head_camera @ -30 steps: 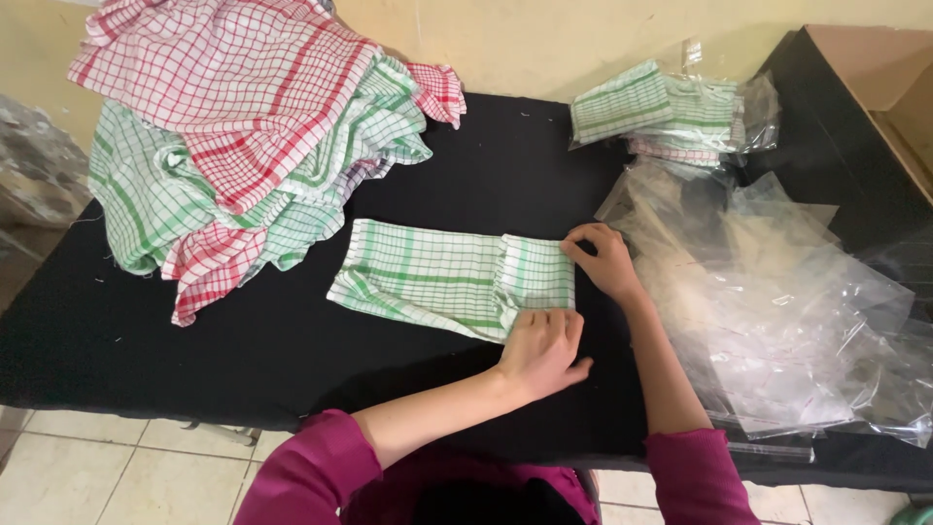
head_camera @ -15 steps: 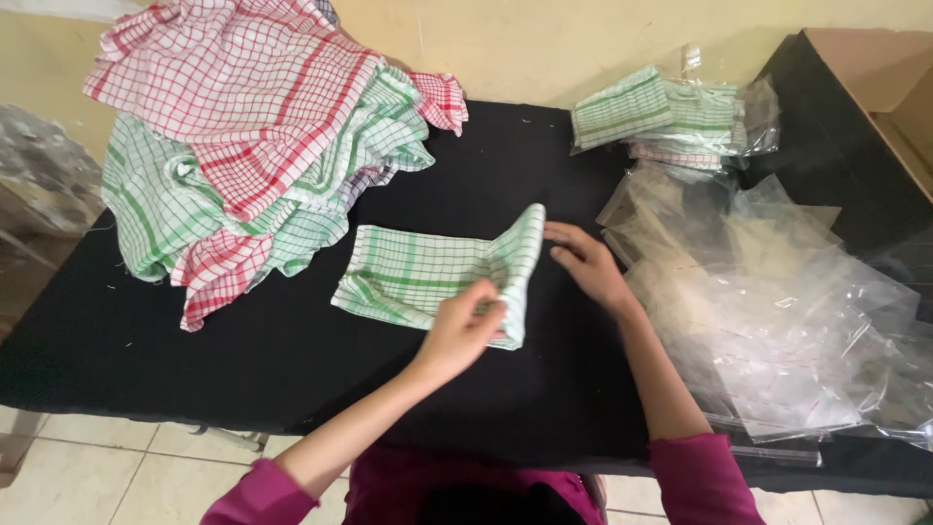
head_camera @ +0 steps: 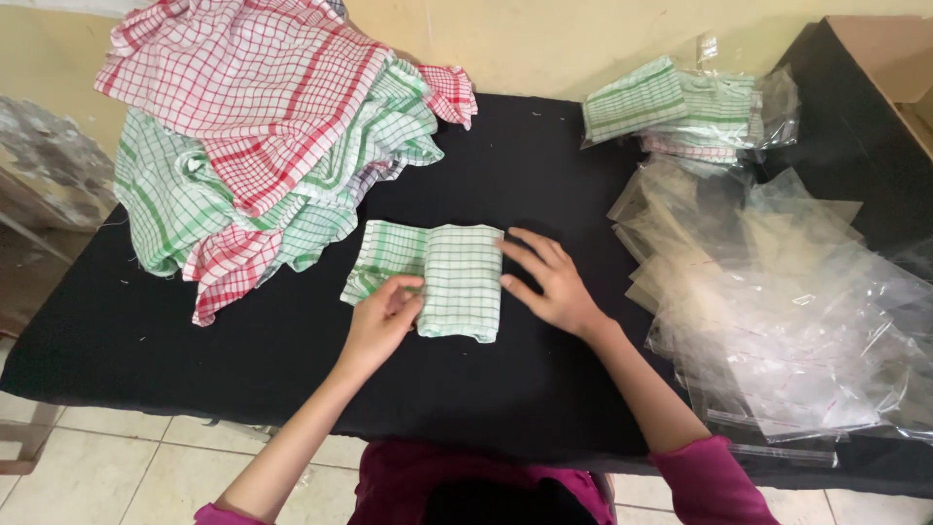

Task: Folding kitchen towels and placing them into individual plastic bags for packaging

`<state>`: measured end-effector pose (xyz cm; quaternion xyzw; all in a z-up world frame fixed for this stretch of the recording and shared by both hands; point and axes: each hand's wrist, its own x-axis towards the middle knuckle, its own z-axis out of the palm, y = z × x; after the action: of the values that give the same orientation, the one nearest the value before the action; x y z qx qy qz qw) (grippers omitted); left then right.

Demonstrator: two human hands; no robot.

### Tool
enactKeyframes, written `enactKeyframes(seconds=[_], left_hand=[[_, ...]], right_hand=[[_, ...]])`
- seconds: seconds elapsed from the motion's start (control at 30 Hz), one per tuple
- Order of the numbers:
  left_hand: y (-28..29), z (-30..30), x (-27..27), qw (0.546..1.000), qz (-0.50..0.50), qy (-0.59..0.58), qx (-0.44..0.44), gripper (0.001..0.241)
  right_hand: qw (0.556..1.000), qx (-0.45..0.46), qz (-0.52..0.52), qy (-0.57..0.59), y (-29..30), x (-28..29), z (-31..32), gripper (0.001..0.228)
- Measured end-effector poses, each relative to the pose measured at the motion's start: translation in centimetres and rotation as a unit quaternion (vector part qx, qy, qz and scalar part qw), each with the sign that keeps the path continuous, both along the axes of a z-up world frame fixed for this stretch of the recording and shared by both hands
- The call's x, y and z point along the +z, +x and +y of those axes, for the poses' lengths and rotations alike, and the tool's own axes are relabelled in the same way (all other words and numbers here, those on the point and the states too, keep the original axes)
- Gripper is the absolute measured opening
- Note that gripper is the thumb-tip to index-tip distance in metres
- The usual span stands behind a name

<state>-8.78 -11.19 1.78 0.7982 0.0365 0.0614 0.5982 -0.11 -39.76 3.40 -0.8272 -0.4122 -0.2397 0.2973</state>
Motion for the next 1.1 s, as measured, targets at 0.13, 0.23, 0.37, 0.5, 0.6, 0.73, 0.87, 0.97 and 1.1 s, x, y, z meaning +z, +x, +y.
enactKeyframes(seconds=[0.13, 0.23, 0.37, 0.5, 0.6, 0.73, 0.87, 0.97, 1.1], left_hand=[[0.3, 0.0, 0.7, 0.994, -0.001, 0.103, -0.033, 0.032], [-0.3, -0.6, 1.9, 0.978, -0.036, 0.192, -0.069, 0.035], [-1.3, -0.5, 3.7, 0.959, 0.0, 0.271, -0.087, 0.04], [-2.0, -0.4, 5.3, 0.948, 0.068, 0.298, -0.092, 0.051], [-1.0, -0.3, 3.7, 0.945, 0.045, 0.312, -0.09, 0.054], [1.7, -1.1, 2.1, 0.882, -0.048, 0.469, -0.009, 0.056], [4.9, -2.1, -0.8, 0.888, -0.108, 0.448, 0.006, 0.045], [6.7, -2.6, -2.0, 0.924, -0.178, 0.336, -0.038, 0.047], [6.9, -2.8, -0.5, 0.936, -0.246, 0.242, -0.072, 0.057]], right_hand=[[0.998, 0.01, -0.032, -0.044, -2.7, 1.6, 2.1, 0.043], [0.994, 0.068, -0.011, -0.084, -4.0, 2.2, 3.0, 0.057], [0.989, 0.104, -0.024, -0.104, -5.0, 2.1, 3.6, 0.06], [0.988, 0.096, -0.04, -0.117, -4.8, 1.3, 3.7, 0.046], [0.987, 0.09, -0.044, -0.128, -4.7, 0.6, 3.8, 0.05], [0.986, 0.086, -0.053, -0.131, -4.7, 1.0, 3.9, 0.052], [0.984, 0.085, -0.065, -0.139, -4.8, 0.4, 3.8, 0.051], [0.983, 0.084, -0.068, -0.148, -4.8, -0.1, 3.8, 0.049], [0.983, 0.093, -0.06, -0.149, -5.3, 0.4, 3.8, 0.053]])
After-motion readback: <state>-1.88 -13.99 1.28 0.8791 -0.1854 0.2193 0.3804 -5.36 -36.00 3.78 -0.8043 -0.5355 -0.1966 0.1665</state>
